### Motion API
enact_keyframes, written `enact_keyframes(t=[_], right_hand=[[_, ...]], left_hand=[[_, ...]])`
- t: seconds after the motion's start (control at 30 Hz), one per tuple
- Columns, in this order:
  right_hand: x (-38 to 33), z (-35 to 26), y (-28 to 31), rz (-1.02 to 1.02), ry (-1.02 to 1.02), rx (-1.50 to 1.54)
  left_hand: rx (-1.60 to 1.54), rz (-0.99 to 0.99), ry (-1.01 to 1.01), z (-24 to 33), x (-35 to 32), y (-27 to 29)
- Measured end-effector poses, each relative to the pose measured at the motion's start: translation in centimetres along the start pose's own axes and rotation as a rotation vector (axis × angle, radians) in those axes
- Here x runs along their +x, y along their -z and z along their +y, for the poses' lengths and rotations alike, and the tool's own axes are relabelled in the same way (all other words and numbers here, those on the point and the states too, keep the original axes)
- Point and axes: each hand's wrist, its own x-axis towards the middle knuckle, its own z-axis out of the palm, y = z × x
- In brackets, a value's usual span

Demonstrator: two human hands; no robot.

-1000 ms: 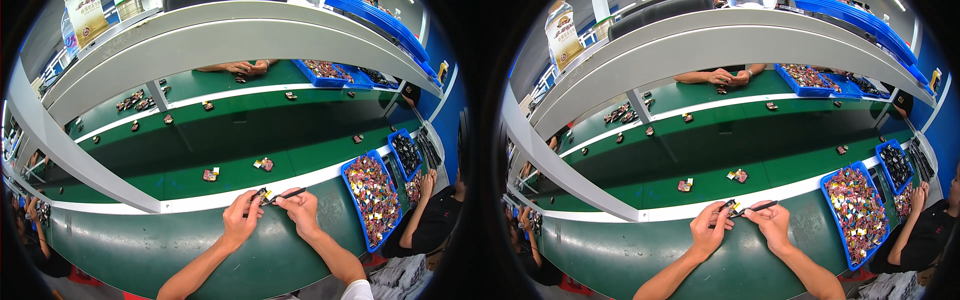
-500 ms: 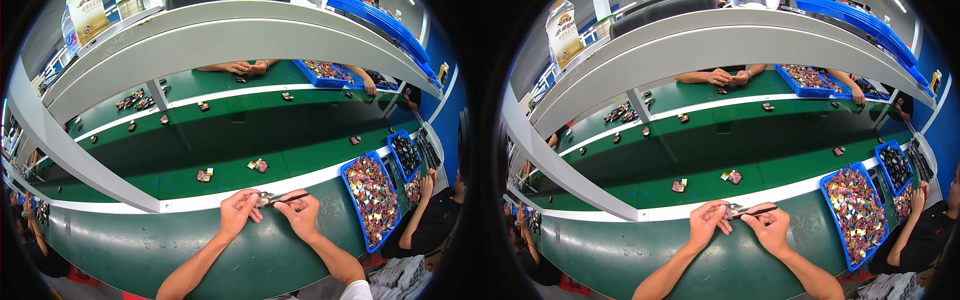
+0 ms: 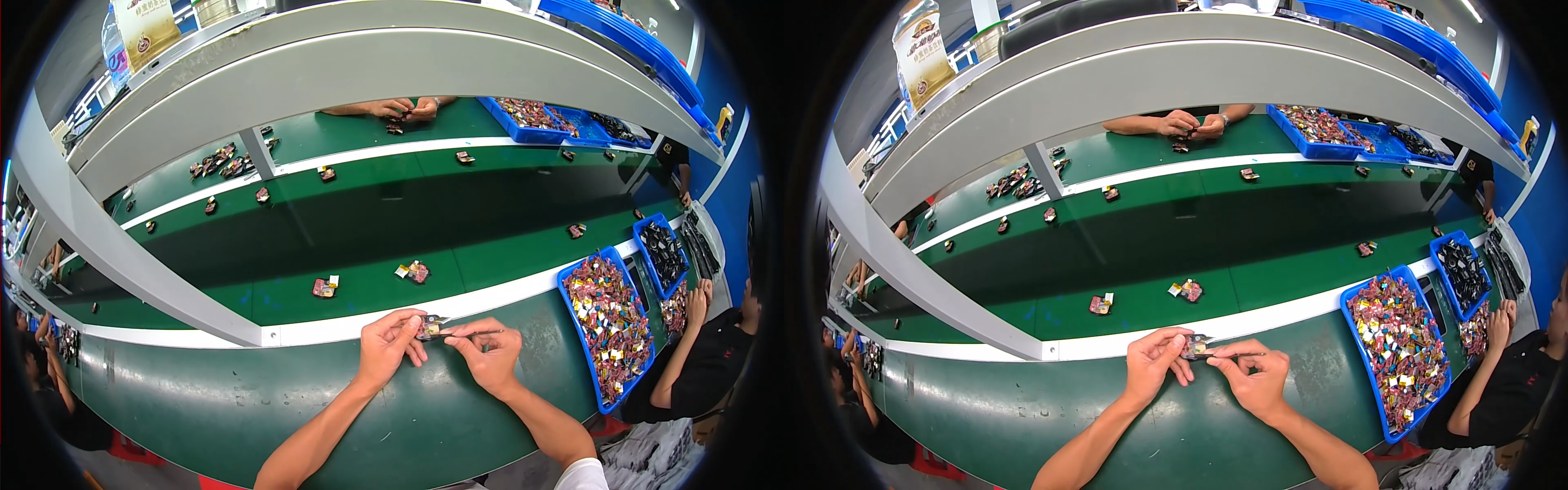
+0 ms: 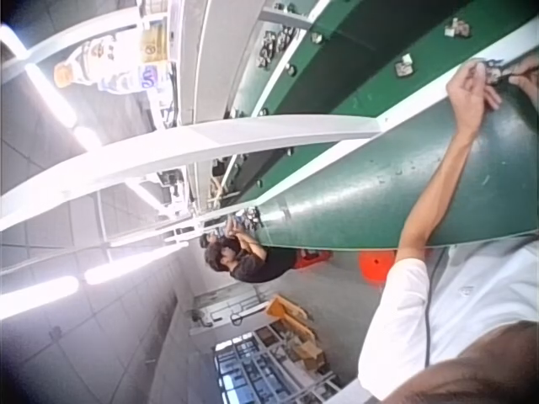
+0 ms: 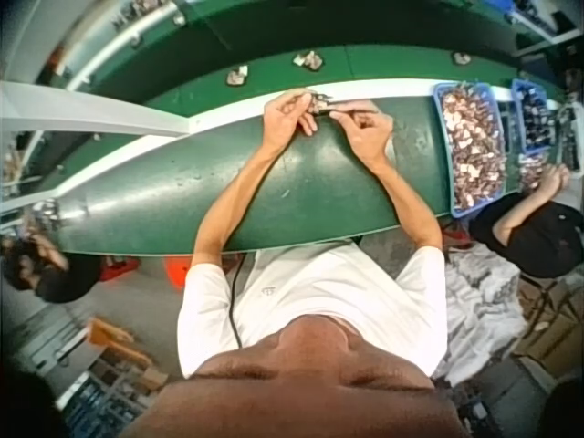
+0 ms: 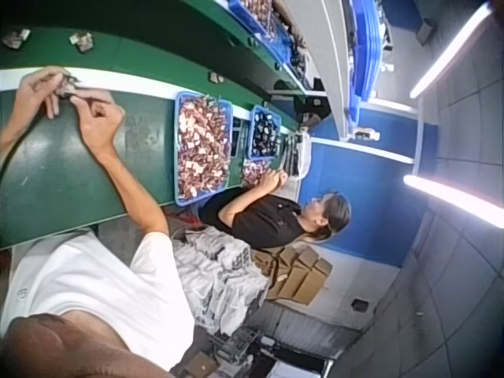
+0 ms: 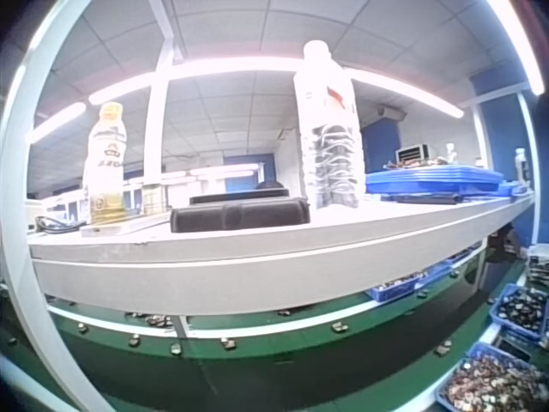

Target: The recorder is assembling small electronic or mechanical components on a manufacturing assembly line, using a small tool to manipulate parts.

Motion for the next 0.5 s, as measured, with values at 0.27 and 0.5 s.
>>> enact_keyframes(t=[0.27, 0.5], right_hand=[[0.1, -0.1, 0.0, 0.003, 0.011, -0.004], [0.3, 0.4, 0.3, -0.054, -0.038, 0.037]], left_hand=[[0.003, -0.017, -0.006, 0.1, -0.1, -0.1], [0.014, -0.015, -0.010, -0.1, -0.2, -0.1]])
